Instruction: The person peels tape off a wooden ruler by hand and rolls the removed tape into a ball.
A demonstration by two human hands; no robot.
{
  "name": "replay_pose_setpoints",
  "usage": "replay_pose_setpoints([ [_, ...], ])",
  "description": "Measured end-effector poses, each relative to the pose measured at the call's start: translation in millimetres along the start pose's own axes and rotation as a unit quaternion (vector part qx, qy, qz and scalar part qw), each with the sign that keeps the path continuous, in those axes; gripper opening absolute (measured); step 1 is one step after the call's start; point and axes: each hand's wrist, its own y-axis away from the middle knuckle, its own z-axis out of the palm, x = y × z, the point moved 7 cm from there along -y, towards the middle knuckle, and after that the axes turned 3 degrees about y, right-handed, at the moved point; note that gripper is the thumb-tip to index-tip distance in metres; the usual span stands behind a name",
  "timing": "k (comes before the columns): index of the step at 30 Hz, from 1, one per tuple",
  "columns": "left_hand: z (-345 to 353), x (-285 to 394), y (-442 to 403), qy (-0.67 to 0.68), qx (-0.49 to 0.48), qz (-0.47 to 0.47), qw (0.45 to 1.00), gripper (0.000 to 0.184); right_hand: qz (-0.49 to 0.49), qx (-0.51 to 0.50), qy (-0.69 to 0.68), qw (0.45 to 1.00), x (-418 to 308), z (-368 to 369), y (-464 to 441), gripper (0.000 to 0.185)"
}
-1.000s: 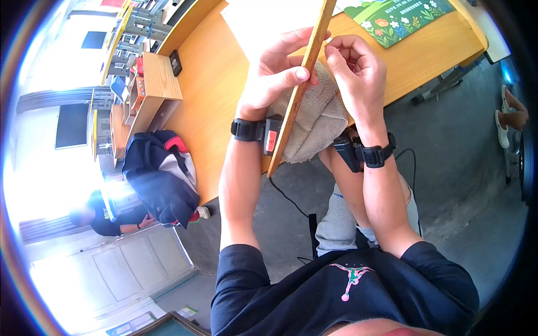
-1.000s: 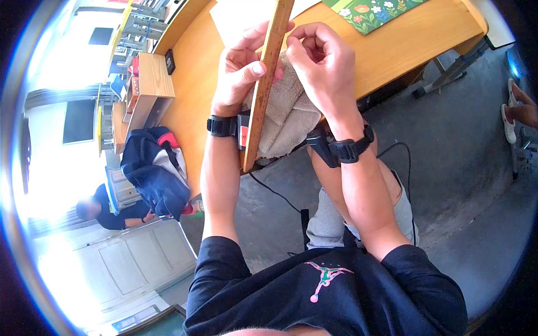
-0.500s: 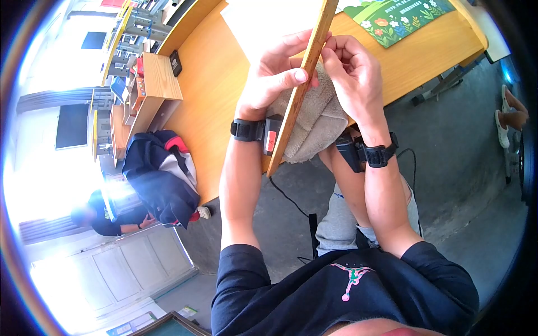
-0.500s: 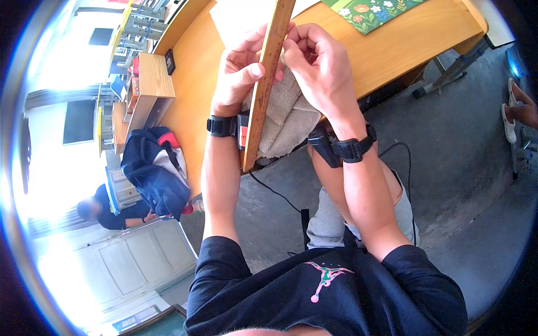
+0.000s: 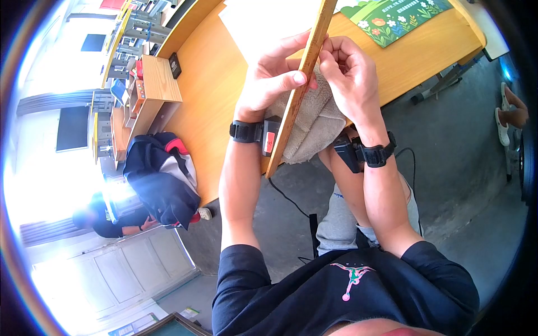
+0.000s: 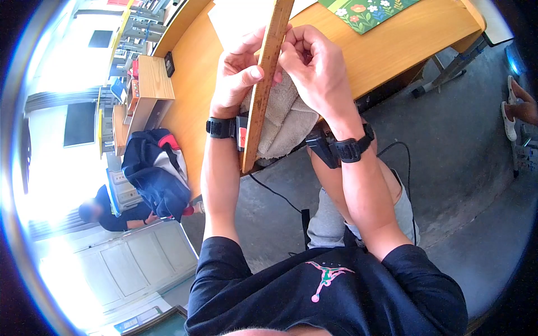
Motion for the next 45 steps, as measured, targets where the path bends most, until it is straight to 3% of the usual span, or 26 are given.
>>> replay_pose_setpoints([
  [17, -0.5, 0.9, -1.4, -0.035, 0.014, 0.010, 0.999, 0.068, 0.001, -0.014, 0.009, 1.000, 0.3, 0.3, 0.4, 0.010],
  [20, -2.1, 2.1, -1.2, -0.046, 0.020, 0.019, 0.999, 0.068, 0.000, -0.001, -0.017, 1.000, 1.5, 0.8, 0.6, 0.011],
  [23, -2.9, 3.4, -0.9, -0.027, 0.007, 0.019, 0.999, 0.065, 0.025, 0.080, -0.072, 0.994, 6.9, -8.8, -0.7, 0.012],
  [28, -4.1, 4.1, -1.9, -0.017, 0.016, 0.009, 1.000, 0.062, 0.004, 0.044, 0.047, 0.998, 2.1, -1.5, 0.3, 0.016],
  [45, -1.4, 2.0, -3.4, -0.074, 0.032, 0.012, 0.997, 0.059, -0.010, 0.087, 0.123, 0.989, -2.8, -5.8, 0.6, 0.011],
])
